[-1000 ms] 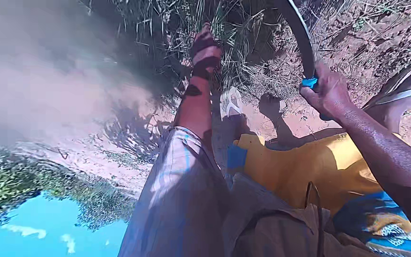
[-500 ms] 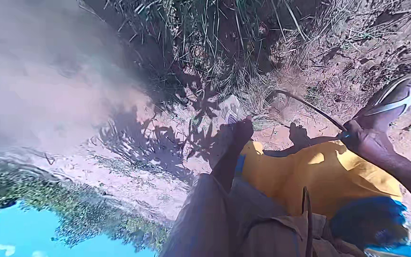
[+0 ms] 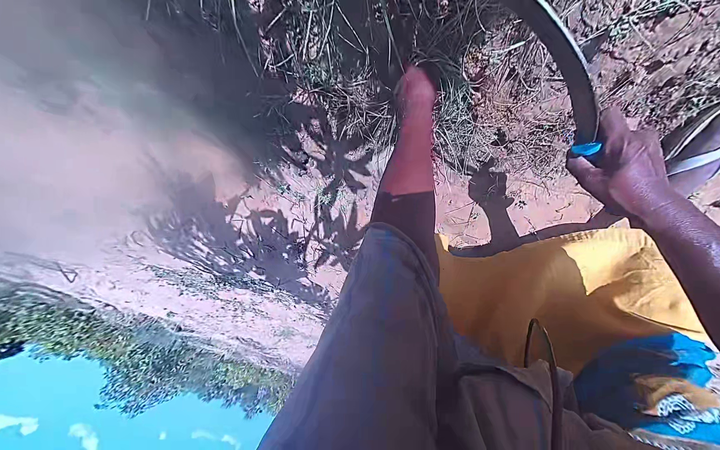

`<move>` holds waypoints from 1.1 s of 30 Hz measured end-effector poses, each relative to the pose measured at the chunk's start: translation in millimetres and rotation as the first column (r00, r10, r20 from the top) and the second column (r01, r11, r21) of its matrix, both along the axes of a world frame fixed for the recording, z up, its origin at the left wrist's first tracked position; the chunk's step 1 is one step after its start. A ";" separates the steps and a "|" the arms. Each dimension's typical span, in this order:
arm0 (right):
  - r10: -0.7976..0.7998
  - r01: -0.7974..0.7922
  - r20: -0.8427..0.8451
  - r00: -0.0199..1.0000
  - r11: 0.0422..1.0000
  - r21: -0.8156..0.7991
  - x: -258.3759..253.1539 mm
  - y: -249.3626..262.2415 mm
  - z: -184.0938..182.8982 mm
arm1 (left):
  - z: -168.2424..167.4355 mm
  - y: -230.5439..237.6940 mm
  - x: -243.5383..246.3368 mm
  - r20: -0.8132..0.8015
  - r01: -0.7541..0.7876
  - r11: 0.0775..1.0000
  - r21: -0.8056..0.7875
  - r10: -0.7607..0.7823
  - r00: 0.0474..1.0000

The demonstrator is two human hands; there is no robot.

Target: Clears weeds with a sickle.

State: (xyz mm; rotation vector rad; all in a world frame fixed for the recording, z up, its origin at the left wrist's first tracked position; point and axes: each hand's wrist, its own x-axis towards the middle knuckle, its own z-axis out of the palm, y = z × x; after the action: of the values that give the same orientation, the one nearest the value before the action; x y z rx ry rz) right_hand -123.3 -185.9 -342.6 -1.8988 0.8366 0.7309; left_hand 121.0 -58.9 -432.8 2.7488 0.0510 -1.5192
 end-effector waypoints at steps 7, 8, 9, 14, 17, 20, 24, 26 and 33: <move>0.164 -0.174 0.101 0.981 0.979 0.107 63.3 5.3 -24.0 | 31.6 41.5 13.3 0.042 0.121 0.992 -0.021 -0.120 0.992; 0.193 -0.201 0.079 0.978 0.974 0.106 79.8 4.2 -32.6 | 33.3 43.4 15.2 0.063 0.128 0.991 -0.037 -0.125 0.990; 0.223 -0.227 0.043 0.974 0.968 0.105 88.4 2.6 -44.0 | 32.8 44.6 15.4 0.074 0.138 0.989 -0.048 -0.135 0.988; 0.256 -0.249 -0.202 0.945 0.967 0.059 5.3 -21.9 -62.9 | 36.4 50.2 -11.3 0.017 0.248 0.950 -0.190 -0.249 0.968; 0.315 -0.315 -0.389 0.866 0.947 0.066 -85.7 -21.0 -33.0 | 70.8 82.6 -77.4 -0.293 0.360 0.931 -0.056 -0.361 0.885; 0.241 -0.253 -0.439 0.865 0.967 0.033 -125.3 -27.5 -14.5 | 58.0 129.4 -129.3 -0.407 0.304 0.951 -0.060 -0.301 0.862; 0.155 -0.170 -0.307 0.939 0.985 -0.024 -78.0 -26.1 0.7 | 45.0 97.0 -97.1 -0.253 0.311 0.946 -0.092 -0.325 0.911; 0.141 -0.149 -0.173 0.975 0.988 -0.037 -38.2 -22.9 -3.5 | 35.8 59.5 -43.3 -0.002 0.321 0.945 -0.067 -0.322 0.947; 0.149 -0.154 0.075 0.986 0.985 0.073 50.4 0.4 -25.6 | -6.2 29.6 49.9 0.205 0.115 0.990 -0.081 -0.096 0.974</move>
State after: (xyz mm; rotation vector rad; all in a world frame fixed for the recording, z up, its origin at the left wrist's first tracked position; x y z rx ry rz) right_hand -72.9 -185.5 -368.2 -1.9210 0.6163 0.7739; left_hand 170.9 -29.3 -439.0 2.8537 -0.1640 -1.2206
